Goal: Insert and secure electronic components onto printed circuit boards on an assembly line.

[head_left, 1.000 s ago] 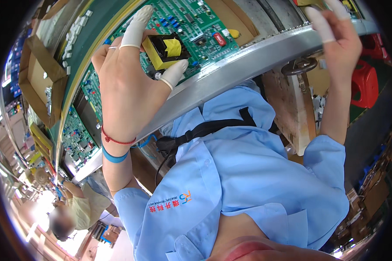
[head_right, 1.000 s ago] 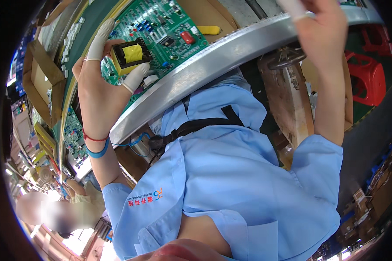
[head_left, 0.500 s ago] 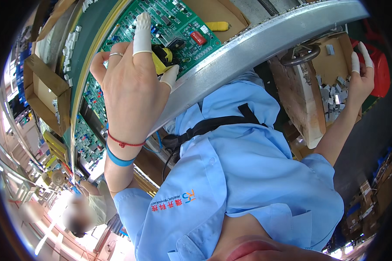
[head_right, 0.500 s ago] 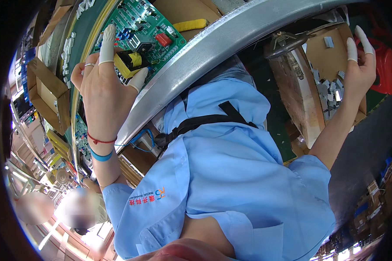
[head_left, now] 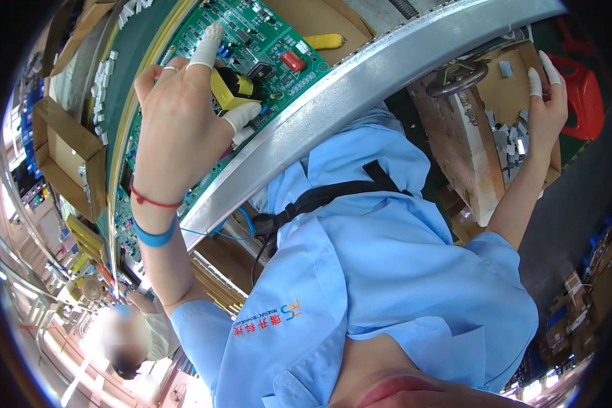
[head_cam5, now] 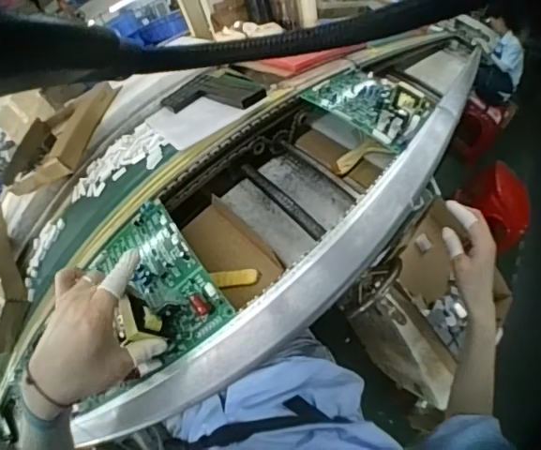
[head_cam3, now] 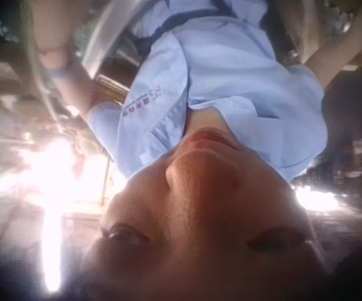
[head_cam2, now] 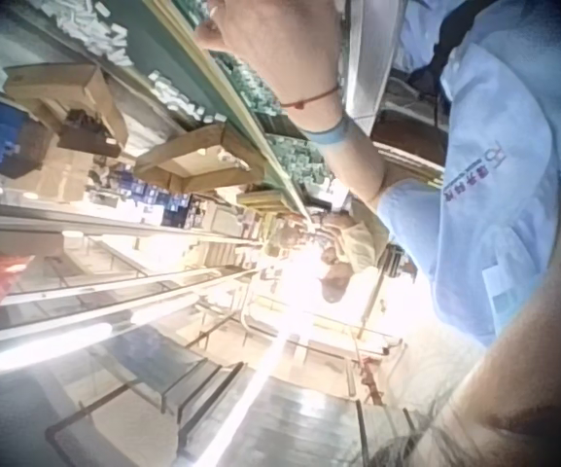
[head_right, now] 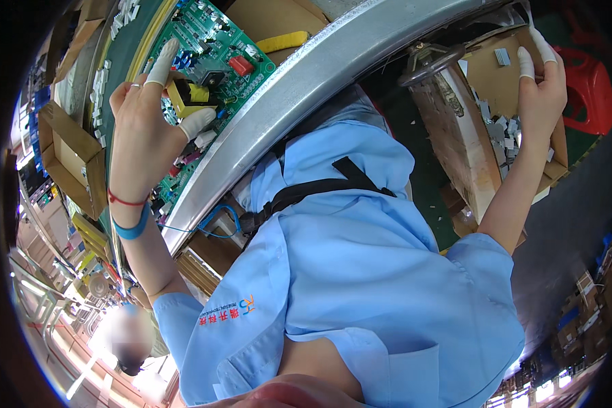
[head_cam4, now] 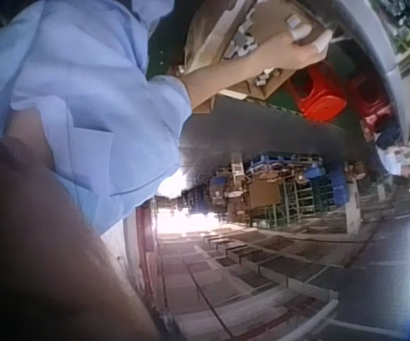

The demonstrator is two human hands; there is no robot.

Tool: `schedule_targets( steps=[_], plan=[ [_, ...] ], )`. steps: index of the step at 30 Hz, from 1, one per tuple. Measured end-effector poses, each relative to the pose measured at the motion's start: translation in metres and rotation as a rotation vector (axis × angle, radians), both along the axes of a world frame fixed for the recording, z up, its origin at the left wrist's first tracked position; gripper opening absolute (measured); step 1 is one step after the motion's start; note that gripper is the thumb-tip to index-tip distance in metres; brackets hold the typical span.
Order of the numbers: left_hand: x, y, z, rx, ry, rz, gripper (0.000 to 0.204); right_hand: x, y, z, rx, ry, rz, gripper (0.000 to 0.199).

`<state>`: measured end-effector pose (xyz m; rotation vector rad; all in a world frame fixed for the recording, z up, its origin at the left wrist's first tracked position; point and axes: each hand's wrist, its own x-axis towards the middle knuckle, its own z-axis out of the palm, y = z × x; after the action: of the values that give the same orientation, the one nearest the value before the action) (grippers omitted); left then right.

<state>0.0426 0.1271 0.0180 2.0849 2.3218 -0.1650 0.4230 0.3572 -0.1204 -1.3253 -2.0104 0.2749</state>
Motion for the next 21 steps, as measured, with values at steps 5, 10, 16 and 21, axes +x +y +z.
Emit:
schedule_targets(
  steps=[5,10,16,21],
  plan=[
    [0.009,0.009,-0.001,-0.043,-0.060,0.037,0.083,0.001,0.001,0.001,-0.074,0.083,0.042,0.030],
    [0.020,-0.001,-0.004,0.043,0.058,-0.017,0.077,-0.009,-0.002,0.018,-0.227,0.400,0.046,0.025],
    [0.016,-0.007,-0.013,0.106,-0.036,0.061,0.084,0.058,0.051,-0.065,-0.273,-0.462,-0.073,0.031],
    [0.016,-0.018,-0.012,0.280,-0.131,0.081,0.086,0.059,0.068,-0.118,-0.333,-0.548,-0.212,0.045]
  ],
)
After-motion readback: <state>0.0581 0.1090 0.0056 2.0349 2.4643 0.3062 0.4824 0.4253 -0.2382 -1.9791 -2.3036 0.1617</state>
